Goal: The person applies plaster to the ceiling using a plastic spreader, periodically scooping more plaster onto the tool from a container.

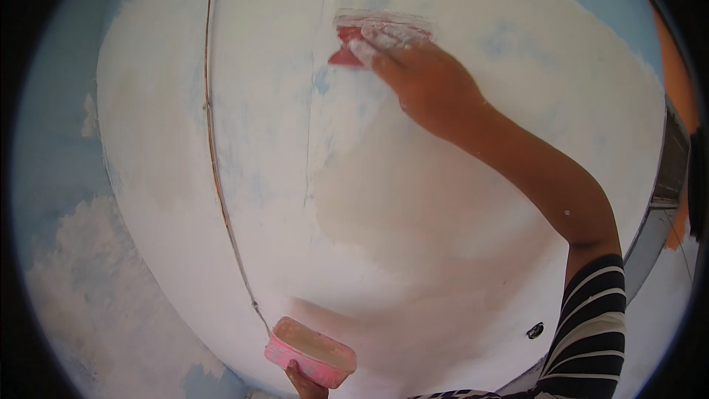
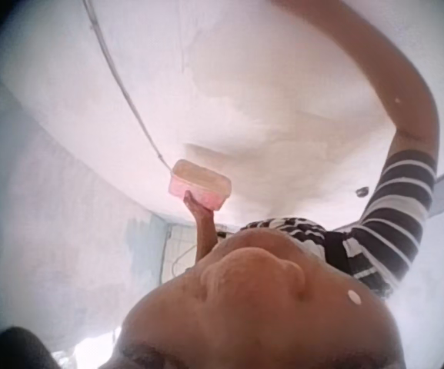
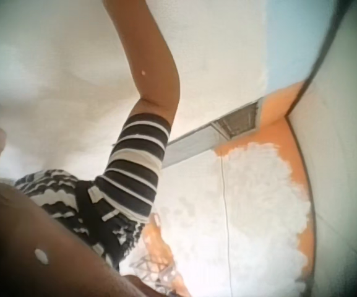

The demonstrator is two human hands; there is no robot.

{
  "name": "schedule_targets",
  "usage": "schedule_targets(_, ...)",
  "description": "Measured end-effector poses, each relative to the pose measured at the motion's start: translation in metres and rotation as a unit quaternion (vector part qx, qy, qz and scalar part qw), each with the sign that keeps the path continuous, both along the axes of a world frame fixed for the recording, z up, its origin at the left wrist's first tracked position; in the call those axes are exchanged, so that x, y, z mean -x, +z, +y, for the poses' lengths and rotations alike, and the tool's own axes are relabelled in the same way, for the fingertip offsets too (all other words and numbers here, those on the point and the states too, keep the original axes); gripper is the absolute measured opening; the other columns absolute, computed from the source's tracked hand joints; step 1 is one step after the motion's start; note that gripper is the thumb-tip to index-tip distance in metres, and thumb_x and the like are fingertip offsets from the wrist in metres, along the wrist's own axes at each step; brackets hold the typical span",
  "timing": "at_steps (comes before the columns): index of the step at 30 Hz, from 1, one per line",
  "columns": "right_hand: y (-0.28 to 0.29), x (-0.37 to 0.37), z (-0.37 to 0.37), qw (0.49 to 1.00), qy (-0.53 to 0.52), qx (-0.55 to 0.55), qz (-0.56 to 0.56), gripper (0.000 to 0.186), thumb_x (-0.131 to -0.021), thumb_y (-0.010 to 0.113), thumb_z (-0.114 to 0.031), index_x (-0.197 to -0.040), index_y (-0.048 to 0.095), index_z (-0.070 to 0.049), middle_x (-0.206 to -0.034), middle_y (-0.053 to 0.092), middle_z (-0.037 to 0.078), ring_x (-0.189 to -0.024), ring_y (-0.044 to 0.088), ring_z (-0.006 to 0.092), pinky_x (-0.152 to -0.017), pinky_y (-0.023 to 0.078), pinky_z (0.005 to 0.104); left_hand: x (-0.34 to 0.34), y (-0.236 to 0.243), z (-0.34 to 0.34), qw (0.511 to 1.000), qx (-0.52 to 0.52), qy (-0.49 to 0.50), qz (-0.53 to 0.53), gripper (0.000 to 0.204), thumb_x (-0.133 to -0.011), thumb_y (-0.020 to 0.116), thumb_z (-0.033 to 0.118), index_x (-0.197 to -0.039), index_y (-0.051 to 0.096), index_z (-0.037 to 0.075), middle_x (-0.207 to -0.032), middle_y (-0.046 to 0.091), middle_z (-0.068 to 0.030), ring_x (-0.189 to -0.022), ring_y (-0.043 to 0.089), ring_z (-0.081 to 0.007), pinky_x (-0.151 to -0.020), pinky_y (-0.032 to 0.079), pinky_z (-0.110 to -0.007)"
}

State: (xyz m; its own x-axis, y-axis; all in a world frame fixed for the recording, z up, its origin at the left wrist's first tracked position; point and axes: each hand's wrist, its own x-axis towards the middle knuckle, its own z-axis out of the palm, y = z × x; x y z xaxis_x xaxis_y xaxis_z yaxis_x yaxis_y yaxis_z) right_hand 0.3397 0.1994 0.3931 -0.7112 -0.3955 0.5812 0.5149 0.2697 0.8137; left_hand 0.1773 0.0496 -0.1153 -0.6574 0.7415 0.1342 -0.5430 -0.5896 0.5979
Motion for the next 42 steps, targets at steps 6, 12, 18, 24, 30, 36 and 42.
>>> schedule_targets(6, -0.076, 0.007, -0.015, 0.991, 0.052, -0.03, -0.119, 0.036, -0.087, 0.061, -0.019, -0.116, 0.062, 0.001, -0.122, 0.064, 0.019, -0.117, 0.06, 0.0326, -0.105, 0.045, 0.0437, 0.01, -0.002, -0.009, 0.998, -0.022, -0.015, -0.051, 0.073, -0.091, 0.045, 0.054, -0.145, 0.032, 0.007, -0.135, 0.047, -0.0153, -0.125, 0.05, -0.035, -0.101, 0.045, -0.05)
schedule_targets(12, 0.013, 0.006, 0.001, 0.997, 0.027, -0.038, 0.057, 0.025, -0.092, 0.058, -0.018, -0.114, 0.065, -0.007, -0.121, 0.067, 0.01, -0.105, 0.066, 0.0246, -0.09, 0.053, 0.037, 0.011, -0.007, -0.01, 0.997, 0.001, 0.026, -0.074, 0.073, -0.091, 0.046, 0.054, -0.145, 0.033, 0.007, -0.135, 0.049, -0.0164, -0.124, 0.051, -0.0358, -0.101, 0.046, -0.051)
schedule_targets(18, -0.084, 0.026, -0.006, 0.965, 0.178, 0.02, -0.191, 0.021, -0.094, 0.06, -0.018, -0.11, 0.064, -0.005, -0.108, 0.07, 0.016, -0.093, 0.07, 0.0251, -0.081, 0.057, 0.036, 0.004, -0.004, -0.011, 0.996, -0.041, 0.02, -0.077, 0.075, -0.09, 0.048, 0.054, -0.146, 0.033, 0.007, -0.136, 0.049, -0.0164, -0.125, 0.051, -0.0359, -0.102, 0.046, -0.051)
schedule_targets(24, 0.034, 0.016, 0.016, 0.983, 0.161, -0.021, 0.086, 0.034, -0.088, 0.058, -0.008, -0.122, 0.064, -0.014, -0.118, 0.07, 0.005, -0.105, 0.067, 0.0218, -0.091, 0.053, 0.0299, -0.003, -0.001, -0.017, 0.997, -0.014, 0.03, -0.073, 0.074, -0.091, 0.047, 0.054, -0.146, 0.033, 0.008, -0.135, 0.049, -0.016, -0.125, 0.05, -0.0358, -0.102, 0.044, -0.051)
schedule_targets(30, -0.088, 0.021, 0.0, 0.96, 0.171, 0.037, -0.219, 0.02, -0.089, 0.062, -0.017, -0.1, 0.064, 0.0, -0.096, 0.072, 0.015, -0.083, 0.071, 0.0244, -0.073, 0.058, 0.0383, -0.002, -0.007, -0.014, 0.994, -0.02, 0.053, -0.093, 0.072, -0.092, 0.046, 0.052, -0.146, 0.032, 0.007, -0.136, 0.049, -0.0163, -0.126, 0.049, -0.0355, -0.103, 0.044, -0.052)
schedule_targets(36, 0.048, -0.007, 0.035, 0.989, 0.059, -0.088, 0.107, 0.027, -0.096, 0.054, -0.019, -0.12, 0.066, -0.022, -0.117, 0.069, 0.001, -0.083, 0.069, 0.0186, -0.068, 0.056, 0.0343, -0.016, 0.015, -0.017, 0.995, 0.015, 0.045, -0.089, 0.07, -0.092, 0.045, 0.051, -0.146, 0.034, 0.008, -0.137, 0.048, -0.0151, -0.126, 0.049, -0.0348, -0.102, 0.045, -0.052)
schedule_targets(42, -0.091, 0.043, 0.012, 0.969, 0.082, 0.022, -0.233, 0.029, -0.091, 0.062, -0.023, -0.117, 0.067, -0.014, -0.105, 0.073, 0.005, -0.1, 0.068, 0.0216, -0.081, 0.056, 0.0314, -0.002, -0.016, -0.019, 0.991, 0.003, 0.035, -0.127, 0.071, -0.093, 0.044, 0.052, -0.146, 0.032, 0.007, -0.135, 0.05, -0.0156, -0.125, 0.051, -0.035, -0.103, 0.044, -0.051)
